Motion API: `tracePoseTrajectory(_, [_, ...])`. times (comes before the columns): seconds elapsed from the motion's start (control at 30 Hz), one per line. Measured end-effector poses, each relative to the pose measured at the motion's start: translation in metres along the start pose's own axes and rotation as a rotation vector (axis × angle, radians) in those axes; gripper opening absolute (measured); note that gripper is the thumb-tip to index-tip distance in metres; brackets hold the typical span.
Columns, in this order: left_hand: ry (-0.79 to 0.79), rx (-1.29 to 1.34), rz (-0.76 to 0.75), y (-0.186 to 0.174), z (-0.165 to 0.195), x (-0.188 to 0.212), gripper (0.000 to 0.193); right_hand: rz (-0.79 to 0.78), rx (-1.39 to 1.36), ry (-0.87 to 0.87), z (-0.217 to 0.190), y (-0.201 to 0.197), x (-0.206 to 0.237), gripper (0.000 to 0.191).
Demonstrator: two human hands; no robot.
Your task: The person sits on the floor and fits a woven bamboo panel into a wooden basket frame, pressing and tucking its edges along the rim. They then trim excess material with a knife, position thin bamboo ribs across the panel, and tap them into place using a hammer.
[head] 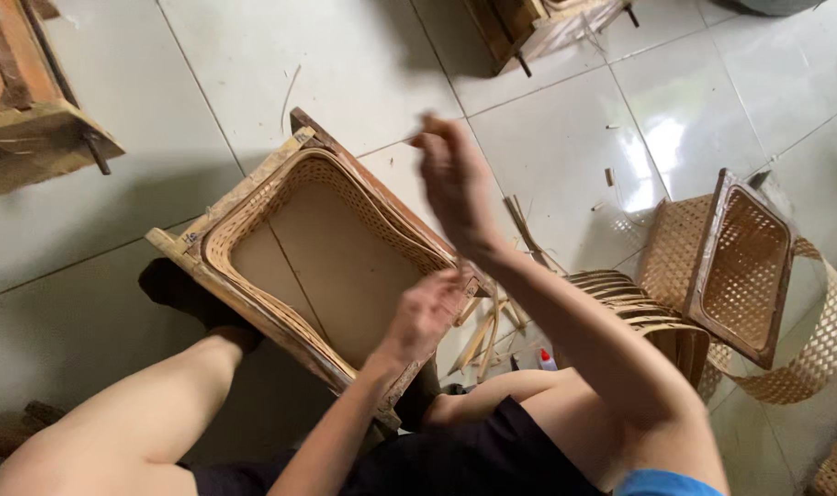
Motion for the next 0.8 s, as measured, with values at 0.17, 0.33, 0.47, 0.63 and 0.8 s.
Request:
tracePoseTrajectory(0.17, [0.137,-0.309,0.266,-0.028,0.01,-0.003,0.013,-0.135,0.443,-0.324,-0.017,0.055,0.0,0.028])
tracePoseTrajectory(0.33, [0.161,-0.172,0.269,-0.02,0.005,-0.001,0.014,-0.141,0.517,-0.27,-0.014,0.059,-0.005,0.03])
tracePoseTrajectory(0.47, [0.183,-0.196,0.281,-0.019,0.003,-0.002,0.014,-0.153,0.522,-0.271,-0.012,0.06,-0.007,0.028])
tracePoseTrajectory(0.63, [0.095,-0.254,0.338,-0.016,-0.007,-0.005,0.013,-0.266,0.741,-0.03,0.015,0.07,-0.017,0.026])
tracePoseTrajectory(0.8, [0.005,-0.236,0.41,-0.024,-0.025,-0.012,0.011,-0.364,0.896,-0.164,0.064,0.113,-0.047,0.025])
Point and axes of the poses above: each hand's wrist, its own x-axis away from the middle knuckle, its own y-axis out of the palm, z = x × y, the point moved 5 cm from there along -x, towards the middle knuckle, and after that the axes turned 2 degrees about z, right-handed, at the moved point
